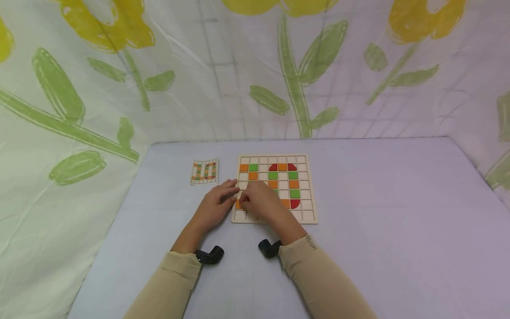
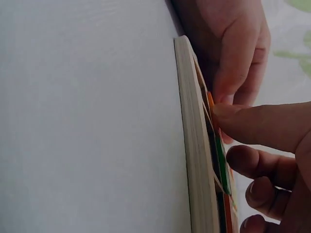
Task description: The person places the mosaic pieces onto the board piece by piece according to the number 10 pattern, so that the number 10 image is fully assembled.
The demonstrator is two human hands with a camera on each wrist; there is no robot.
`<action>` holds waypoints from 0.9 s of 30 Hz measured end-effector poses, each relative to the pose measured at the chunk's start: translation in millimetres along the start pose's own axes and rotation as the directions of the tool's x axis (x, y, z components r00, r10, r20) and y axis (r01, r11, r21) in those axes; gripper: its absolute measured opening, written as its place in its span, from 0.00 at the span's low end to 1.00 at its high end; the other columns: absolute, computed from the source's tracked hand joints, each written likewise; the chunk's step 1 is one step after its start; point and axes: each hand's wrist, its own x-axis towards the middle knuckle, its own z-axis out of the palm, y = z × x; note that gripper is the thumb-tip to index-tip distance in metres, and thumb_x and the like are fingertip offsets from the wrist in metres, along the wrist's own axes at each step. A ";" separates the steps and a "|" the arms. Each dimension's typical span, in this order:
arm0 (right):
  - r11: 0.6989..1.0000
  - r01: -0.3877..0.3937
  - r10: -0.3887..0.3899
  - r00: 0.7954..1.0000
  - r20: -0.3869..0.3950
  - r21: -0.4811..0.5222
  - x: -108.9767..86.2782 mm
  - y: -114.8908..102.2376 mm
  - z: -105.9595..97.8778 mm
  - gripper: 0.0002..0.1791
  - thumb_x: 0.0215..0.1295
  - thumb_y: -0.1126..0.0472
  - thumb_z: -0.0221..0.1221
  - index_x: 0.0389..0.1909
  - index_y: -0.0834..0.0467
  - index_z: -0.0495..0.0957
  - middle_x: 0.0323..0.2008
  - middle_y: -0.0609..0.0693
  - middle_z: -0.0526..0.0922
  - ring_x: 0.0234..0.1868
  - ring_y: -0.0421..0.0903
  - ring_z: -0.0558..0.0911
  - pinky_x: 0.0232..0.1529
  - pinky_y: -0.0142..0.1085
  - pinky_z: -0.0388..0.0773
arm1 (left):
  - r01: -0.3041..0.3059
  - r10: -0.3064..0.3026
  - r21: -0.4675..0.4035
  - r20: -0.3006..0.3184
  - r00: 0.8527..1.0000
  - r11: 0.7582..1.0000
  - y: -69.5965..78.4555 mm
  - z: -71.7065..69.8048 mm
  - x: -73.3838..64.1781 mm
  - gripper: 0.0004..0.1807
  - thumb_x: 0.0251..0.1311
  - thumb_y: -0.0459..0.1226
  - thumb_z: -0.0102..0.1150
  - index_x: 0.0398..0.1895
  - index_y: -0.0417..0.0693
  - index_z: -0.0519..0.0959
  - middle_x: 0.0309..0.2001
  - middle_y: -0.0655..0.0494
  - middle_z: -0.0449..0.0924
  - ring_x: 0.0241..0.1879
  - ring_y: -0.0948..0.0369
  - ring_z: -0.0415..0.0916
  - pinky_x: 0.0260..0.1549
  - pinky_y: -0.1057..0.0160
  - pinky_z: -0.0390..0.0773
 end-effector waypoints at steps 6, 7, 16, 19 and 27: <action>0.999 -0.017 0.018 0.999 0.027 -0.039 -8.2 -0.8 1.7 0.03 0.60 0.59 0.68 0.31 0.50 0.90 0.31 0.42 0.78 0.36 0.41 0.73 0.37 0.32 0.74 | 0.004 -0.003 -0.011 0.013 1.000 1.000 0.4 2.2 1.7 0.17 0.69 0.39 0.56 0.59 0.49 0.80 0.70 0.62 0.68 0.74 0.60 0.58 0.76 0.51 0.52; 0.999 -0.015 0.016 0.999 0.034 -0.045 -9.9 -0.2 1.6 0.02 0.60 0.58 0.69 0.32 0.50 0.90 0.31 0.42 0.78 0.35 0.41 0.72 0.36 0.32 0.73 | 0.003 -0.003 -0.012 0.016 1.000 1.000 0.2 2.7 2.0 0.17 0.69 0.39 0.56 0.59 0.49 0.80 0.70 0.62 0.68 0.74 0.60 0.58 0.76 0.51 0.51; 0.999 0.036 -0.039 0.996 -0.079 -0.038 -35.4 22.0 -11.7 0.03 0.62 0.59 0.66 0.34 0.50 0.89 0.29 0.40 0.79 0.31 0.38 0.72 0.33 0.31 0.73 | 0.012 -0.012 -0.003 0.028 1.000 1.000 -4.6 5.1 4.5 0.17 0.69 0.40 0.56 0.59 0.50 0.80 0.71 0.63 0.67 0.74 0.61 0.57 0.76 0.53 0.51; 1.000 -0.011 0.009 0.988 -0.153 -0.012 -46.2 33.0 -18.3 0.03 0.63 0.58 0.65 0.34 0.50 0.88 0.30 0.40 0.80 0.34 0.39 0.74 0.36 0.33 0.76 | 0.032 -0.032 0.006 0.030 0.999 0.999 -7.9 3.5 2.7 0.18 0.70 0.41 0.56 0.61 0.51 0.79 0.71 0.63 0.66 0.74 0.61 0.57 0.76 0.54 0.51; 0.977 -0.208 0.213 0.944 -0.252 0.049 -76.7 62.4 -31.0 0.22 0.65 0.53 0.64 0.57 0.56 0.79 0.52 0.55 0.79 0.56 0.56 0.73 0.56 0.53 0.77 | 0.126 -0.127 0.043 0.046 0.991 0.991 -12.5 -9.1 -11.1 0.25 0.70 0.44 0.54 0.70 0.56 0.70 0.75 0.65 0.60 0.75 0.56 0.56 0.73 0.47 0.59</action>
